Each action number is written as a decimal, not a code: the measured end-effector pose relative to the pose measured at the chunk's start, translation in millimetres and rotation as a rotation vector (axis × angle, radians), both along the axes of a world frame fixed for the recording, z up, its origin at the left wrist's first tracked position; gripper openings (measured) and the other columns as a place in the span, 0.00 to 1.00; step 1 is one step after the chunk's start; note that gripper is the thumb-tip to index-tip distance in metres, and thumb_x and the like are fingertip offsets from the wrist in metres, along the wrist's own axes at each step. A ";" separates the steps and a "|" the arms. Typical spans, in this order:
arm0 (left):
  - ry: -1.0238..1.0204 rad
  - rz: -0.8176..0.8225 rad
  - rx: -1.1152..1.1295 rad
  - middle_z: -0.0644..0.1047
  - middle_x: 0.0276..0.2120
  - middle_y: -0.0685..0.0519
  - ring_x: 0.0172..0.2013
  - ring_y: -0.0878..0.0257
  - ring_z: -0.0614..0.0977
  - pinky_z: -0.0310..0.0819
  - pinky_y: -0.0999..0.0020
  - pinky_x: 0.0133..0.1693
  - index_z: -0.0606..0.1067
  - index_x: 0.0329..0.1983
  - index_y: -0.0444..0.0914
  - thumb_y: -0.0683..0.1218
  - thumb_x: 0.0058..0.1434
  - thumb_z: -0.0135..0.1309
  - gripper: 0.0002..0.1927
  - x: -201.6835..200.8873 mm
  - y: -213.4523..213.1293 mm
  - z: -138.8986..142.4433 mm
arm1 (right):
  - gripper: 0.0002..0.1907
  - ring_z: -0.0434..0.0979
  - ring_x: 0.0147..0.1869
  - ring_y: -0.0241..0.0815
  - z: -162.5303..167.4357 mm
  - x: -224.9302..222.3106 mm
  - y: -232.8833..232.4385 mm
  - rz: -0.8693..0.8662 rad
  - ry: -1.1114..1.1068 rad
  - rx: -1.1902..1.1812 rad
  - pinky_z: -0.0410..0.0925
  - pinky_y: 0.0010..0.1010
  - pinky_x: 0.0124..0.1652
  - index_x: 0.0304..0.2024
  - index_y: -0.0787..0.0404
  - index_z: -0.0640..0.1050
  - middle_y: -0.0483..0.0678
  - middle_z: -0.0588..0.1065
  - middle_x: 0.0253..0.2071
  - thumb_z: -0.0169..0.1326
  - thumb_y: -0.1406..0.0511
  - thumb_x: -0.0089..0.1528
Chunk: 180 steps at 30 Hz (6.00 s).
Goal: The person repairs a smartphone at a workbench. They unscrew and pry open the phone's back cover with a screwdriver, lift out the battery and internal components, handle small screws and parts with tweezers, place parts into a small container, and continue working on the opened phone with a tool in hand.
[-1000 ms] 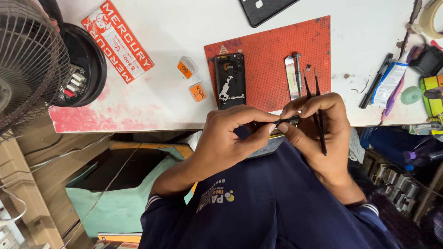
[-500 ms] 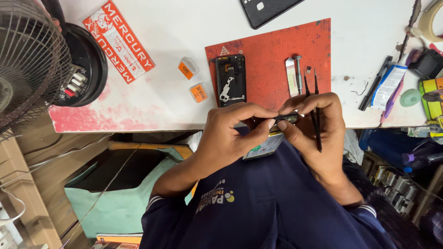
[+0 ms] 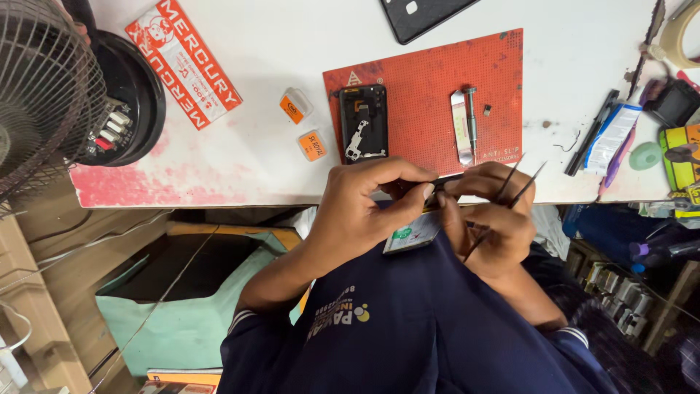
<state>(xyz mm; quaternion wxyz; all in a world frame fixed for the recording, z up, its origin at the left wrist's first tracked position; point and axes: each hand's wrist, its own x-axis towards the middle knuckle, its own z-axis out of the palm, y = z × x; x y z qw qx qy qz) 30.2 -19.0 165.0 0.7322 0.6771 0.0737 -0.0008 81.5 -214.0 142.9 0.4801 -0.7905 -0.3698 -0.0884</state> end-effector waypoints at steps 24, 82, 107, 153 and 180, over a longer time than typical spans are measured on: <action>-0.011 -0.001 -0.023 0.84 0.36 0.53 0.34 0.72 0.84 0.79 0.76 0.36 0.81 0.45 0.33 0.38 0.65 0.61 0.06 -2.7 -0.6 -0.3 | 0.22 0.75 0.49 0.51 -4.4 -1.8 -10.0 0.035 -0.099 -0.054 0.70 0.46 0.52 0.42 0.55 0.65 0.51 0.79 0.39 0.64 0.78 0.59; -0.202 -0.091 0.096 0.79 0.49 0.53 0.45 0.62 0.85 0.81 0.70 0.44 0.80 0.51 0.40 0.39 0.68 0.58 0.10 -3.7 4.9 -12.2 | 0.27 0.80 0.47 0.51 -40.2 5.0 -19.4 0.186 -0.234 0.209 0.73 0.50 0.51 0.43 0.50 0.63 0.48 0.76 0.39 0.67 0.73 0.56; -0.132 -0.125 0.033 0.79 0.49 0.52 0.43 0.66 0.83 0.79 0.72 0.43 0.78 0.44 0.37 0.40 0.68 0.61 0.04 -3.4 10.9 -17.6 | 0.11 0.82 0.38 0.49 -50.3 -7.3 -22.2 0.094 0.170 0.530 0.75 0.47 0.42 0.49 0.54 0.66 0.51 0.80 0.36 0.51 0.58 0.71; -0.048 0.003 -0.008 0.76 0.46 0.51 0.47 0.67 0.78 0.70 0.74 0.47 0.75 0.44 0.35 0.44 0.75 0.56 0.06 -12.4 -1.5 -10.8 | 0.11 0.85 0.46 0.48 -55.4 -16.1 -29.9 0.088 0.509 0.478 0.82 0.43 0.47 0.43 0.64 0.75 0.57 0.80 0.44 0.62 0.64 0.68; -0.052 0.036 -0.020 0.76 0.47 0.48 0.50 0.63 0.79 0.72 0.71 0.53 0.75 0.45 0.34 0.43 0.74 0.55 0.06 -12.0 -7.2 -12.4 | 0.11 0.84 0.46 0.49 -56.6 -18.6 -26.5 0.054 0.470 0.481 0.81 0.46 0.48 0.42 0.64 0.75 0.57 0.79 0.43 0.62 0.65 0.68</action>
